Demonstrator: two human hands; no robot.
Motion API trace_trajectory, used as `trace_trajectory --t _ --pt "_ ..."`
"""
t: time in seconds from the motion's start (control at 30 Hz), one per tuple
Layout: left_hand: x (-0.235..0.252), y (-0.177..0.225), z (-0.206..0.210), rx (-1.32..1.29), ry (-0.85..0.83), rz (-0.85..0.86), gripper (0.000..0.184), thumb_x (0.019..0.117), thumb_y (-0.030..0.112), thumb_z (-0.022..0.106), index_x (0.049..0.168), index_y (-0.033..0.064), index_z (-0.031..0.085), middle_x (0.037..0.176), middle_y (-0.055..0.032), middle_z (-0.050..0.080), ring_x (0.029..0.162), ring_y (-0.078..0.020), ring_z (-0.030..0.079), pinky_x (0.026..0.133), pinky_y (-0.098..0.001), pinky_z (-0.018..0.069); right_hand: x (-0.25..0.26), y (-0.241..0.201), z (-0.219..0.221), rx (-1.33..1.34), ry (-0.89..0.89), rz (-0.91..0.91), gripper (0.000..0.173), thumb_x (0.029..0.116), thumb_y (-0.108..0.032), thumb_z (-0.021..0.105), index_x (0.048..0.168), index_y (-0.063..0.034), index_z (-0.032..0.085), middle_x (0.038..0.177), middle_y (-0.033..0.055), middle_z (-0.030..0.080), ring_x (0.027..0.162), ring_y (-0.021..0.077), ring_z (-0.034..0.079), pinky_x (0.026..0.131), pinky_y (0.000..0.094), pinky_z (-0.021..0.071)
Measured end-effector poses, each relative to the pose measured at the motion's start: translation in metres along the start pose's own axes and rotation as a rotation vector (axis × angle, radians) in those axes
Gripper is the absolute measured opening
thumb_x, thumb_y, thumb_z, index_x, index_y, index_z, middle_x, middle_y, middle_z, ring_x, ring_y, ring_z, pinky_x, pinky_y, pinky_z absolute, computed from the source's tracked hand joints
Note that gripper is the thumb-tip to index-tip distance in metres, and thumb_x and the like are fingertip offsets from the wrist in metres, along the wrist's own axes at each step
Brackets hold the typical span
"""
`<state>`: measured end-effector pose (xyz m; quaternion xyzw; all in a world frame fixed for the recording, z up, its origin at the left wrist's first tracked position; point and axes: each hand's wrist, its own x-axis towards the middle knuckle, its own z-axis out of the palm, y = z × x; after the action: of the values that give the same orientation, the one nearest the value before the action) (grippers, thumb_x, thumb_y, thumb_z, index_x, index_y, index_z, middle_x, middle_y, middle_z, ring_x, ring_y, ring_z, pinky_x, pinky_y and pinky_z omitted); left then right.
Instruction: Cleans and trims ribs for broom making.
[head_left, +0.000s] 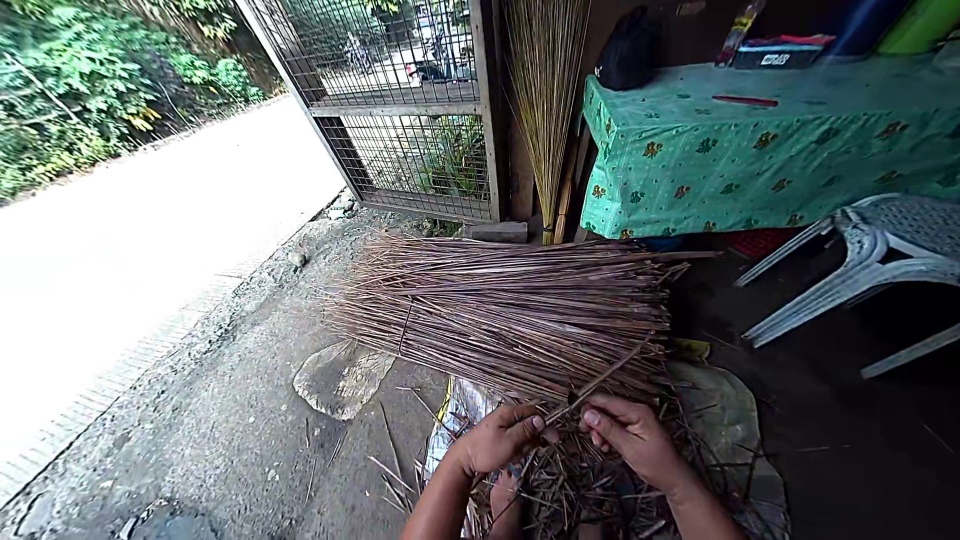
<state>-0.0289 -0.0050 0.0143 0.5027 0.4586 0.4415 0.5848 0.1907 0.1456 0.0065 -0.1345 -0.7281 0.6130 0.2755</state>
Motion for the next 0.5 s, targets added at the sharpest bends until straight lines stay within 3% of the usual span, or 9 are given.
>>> trace_trajectory --t 0.2,0.3,0.37,0.43,0.5 --pt "0.000 0.000 0.002 0.057 -0.001 0.004 0.038 0.1106 0.026 0.038 0.109 0.0059 0.070 0.060 0.0073 0.044 0.047 -0.0013 0.038 0.045 -0.0192 0.0324 0.001 -0.003 -0.017 0.009 0.130 -0.035 0.021 0.1029 -0.025 0.062 0.111 -0.0096 0.073 0.082 -0.0016 0.072 0.061 0.0055 0.063 0.055 0.0199 0.0549" --pt "-0.008 -0.001 -0.004 0.131 0.049 0.009 0.036 0.1100 0.027 0.041 0.107 0.0062 0.071 0.061 0.0073 0.048 0.049 -0.0011 0.041 0.046 -0.0196 0.0359 0.006 -0.012 -0.024 0.047 0.203 -0.011 0.022 0.1035 -0.022 0.060 0.116 -0.0059 0.070 0.084 -0.0011 0.072 0.061 0.0065 0.063 0.055 0.0231 0.0559" --pt "-0.012 -0.001 -0.008 0.181 0.090 -0.001 0.035 0.1096 0.027 0.042 0.107 0.0072 0.072 0.063 0.0088 0.050 0.050 -0.0001 0.042 0.048 -0.0195 0.0374 0.007 -0.015 -0.034 0.091 0.294 0.001 0.023 0.1043 -0.018 0.056 0.119 -0.0048 0.068 0.085 0.0001 0.071 0.062 0.0080 0.063 0.057 0.0255 0.0571" --pt "-0.015 -0.006 -0.012 0.234 0.134 -0.029 0.035 0.1091 0.027 0.042 0.106 0.0083 0.071 0.061 0.0105 0.046 0.049 0.0000 0.040 0.047 -0.0197 0.0363 0.004 -0.016 -0.046 0.158 0.461 0.026 0.023 0.1050 -0.017 0.052 0.121 -0.0104 0.067 0.082 0.0007 0.069 0.062 0.0100 0.063 0.059 0.0276 0.0577" --pt "-0.017 -0.009 -0.016 0.313 0.190 -0.055 0.036 0.1093 0.030 0.041 0.106 0.0099 0.070 0.062 0.0107 0.044 0.050 -0.0005 0.039 0.048 -0.0203 0.0366 0.000 -0.019 -0.060 0.180 0.561 0.033 0.031 0.1071 -0.019 0.047 0.135 -0.0149 0.060 0.083 0.0020 0.067 0.062 0.0123 0.062 0.057 0.0287 0.0570"
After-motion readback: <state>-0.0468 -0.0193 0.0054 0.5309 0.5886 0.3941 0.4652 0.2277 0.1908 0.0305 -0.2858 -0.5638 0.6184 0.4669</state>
